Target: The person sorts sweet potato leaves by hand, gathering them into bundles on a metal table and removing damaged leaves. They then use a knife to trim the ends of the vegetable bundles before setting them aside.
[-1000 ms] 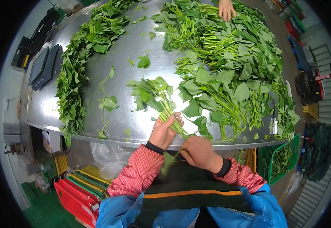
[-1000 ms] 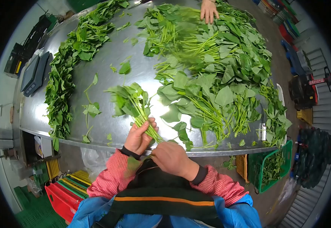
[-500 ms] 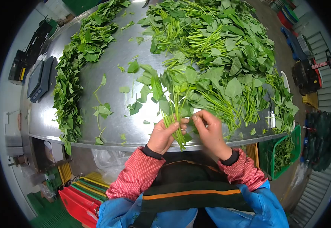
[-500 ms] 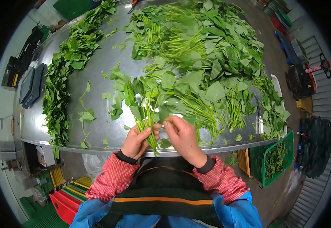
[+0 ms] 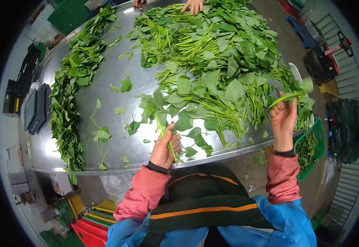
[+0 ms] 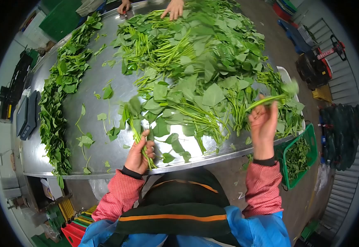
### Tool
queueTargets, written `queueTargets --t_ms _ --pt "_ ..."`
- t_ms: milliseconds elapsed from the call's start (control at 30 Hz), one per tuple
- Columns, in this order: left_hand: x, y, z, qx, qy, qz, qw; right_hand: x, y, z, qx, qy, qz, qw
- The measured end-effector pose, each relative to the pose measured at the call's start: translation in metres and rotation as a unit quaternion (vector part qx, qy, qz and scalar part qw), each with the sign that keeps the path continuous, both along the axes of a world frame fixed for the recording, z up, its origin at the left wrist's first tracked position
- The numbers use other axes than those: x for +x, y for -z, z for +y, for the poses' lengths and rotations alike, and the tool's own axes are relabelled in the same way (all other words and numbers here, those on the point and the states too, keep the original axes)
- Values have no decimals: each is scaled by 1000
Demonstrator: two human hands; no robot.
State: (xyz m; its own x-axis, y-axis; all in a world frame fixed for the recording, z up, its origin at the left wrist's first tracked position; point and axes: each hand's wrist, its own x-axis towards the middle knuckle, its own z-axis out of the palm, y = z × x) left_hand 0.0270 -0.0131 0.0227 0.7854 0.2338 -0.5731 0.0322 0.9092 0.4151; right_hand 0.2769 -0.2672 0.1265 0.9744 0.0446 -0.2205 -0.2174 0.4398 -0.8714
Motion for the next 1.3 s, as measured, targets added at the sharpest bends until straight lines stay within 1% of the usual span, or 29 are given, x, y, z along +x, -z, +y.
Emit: queueTargets --t_ms 33,67,100,133,167,200,233,333,367,400,433,467,500,567,600,633,667,700,733,833,867,967,1067,1100,1133,1167,1200,1300 --pt "0 4 1 -12 -17 15 1000 11 13 -20 -7 -35 -5 999" --pt "1 9 2 -46 -13 28 998 11 36 -28 -152 -83 -21 985" --pt "4 16 2 -79 -10 41 996 7 55 -28 -293 -130 -37 946" --pt "6 20 0 -113 -7 55 992 -3 81 -17 -373 -186 -139 898" --pt "9 19 -2 -123 -3 59 991 -18 99 1 -444 -237 -236 831" --pt "12 18 -5 -132 0 63 989 -33 94 21 -554 -225 -332 729" --pt "15 16 -8 -142 3 67 988 -43 88 35 -647 -207 -417 604" --pt "21 1 -14 -90 -7 64 994 -34 112 56 -660 -215 -472 543" --pt "24 -7 -14 -69 -16 65 995 -32 113 56 -597 -248 -423 635" --pt "22 -13 -13 -51 -24 48 997 -35 97 58 -524 -282 -366 715" --pt "21 -17 -13 -37 -29 45 998 -37 84 59 -445 -311 -302 783" --pt "19 -20 -13 -23 -32 41 998 -36 75 57 -343 -358 -139 857" --pt "18 -22 -13 -9 -36 37 999 -38 76 56 -295 -380 -59 875" --pt "16 -22 -15 -1 -38 41 998 -46 78 52 -195 -414 101 883" --pt "17 -21 -17 -3 -41 43 998 -54 89 53 -214 -415 85 880" --pt "16 -19 -19 -6 -46 47 998 -63 86 58 -313 -417 1 854" --pt "14 -12 -19 -6 -49 47 998 -74 83 66 -404 -412 -83 813" --pt "12 -10 -19 -5 -52 51 997 -86 79 72 -487 -398 -164 760" --pt "11 -9 -19 -3 -54 55 997 -95 77 79 -531 -367 -275 713" --pt "10 -6 -20 -5 -60 55 997 -111 104 94 -586 -374 -388 606" --pt "9 -5 -21 -7 -61 57 996 -114 109 98 -570 -363 -423 603" --pt "4 -4 -20 -7 -64 65 996 -125 134 107 -562 -348 -446 604" --pt "-2 -3 -18 -3 -64 65 996 -123 113 108 -585 -371 -363 623" --pt "-3 -2 -17 -2 -63 63 996 -116 113 103 -449 -425 -231 751" --pt "-4 -1 -16 -3 -66 61 996 -104 113 94 -290 -457 -87 837" --pt "-5 1 -16 -4 -68 59 996 -97 112 85 -116 -463 64 877" --pt "-5 1 -16 -6 -70 55 996 -95 98 79 -9 -446 114 888" --pt "-1 0 -18 -3 -52 62 997 -95 104 60 28 -423 248 871"
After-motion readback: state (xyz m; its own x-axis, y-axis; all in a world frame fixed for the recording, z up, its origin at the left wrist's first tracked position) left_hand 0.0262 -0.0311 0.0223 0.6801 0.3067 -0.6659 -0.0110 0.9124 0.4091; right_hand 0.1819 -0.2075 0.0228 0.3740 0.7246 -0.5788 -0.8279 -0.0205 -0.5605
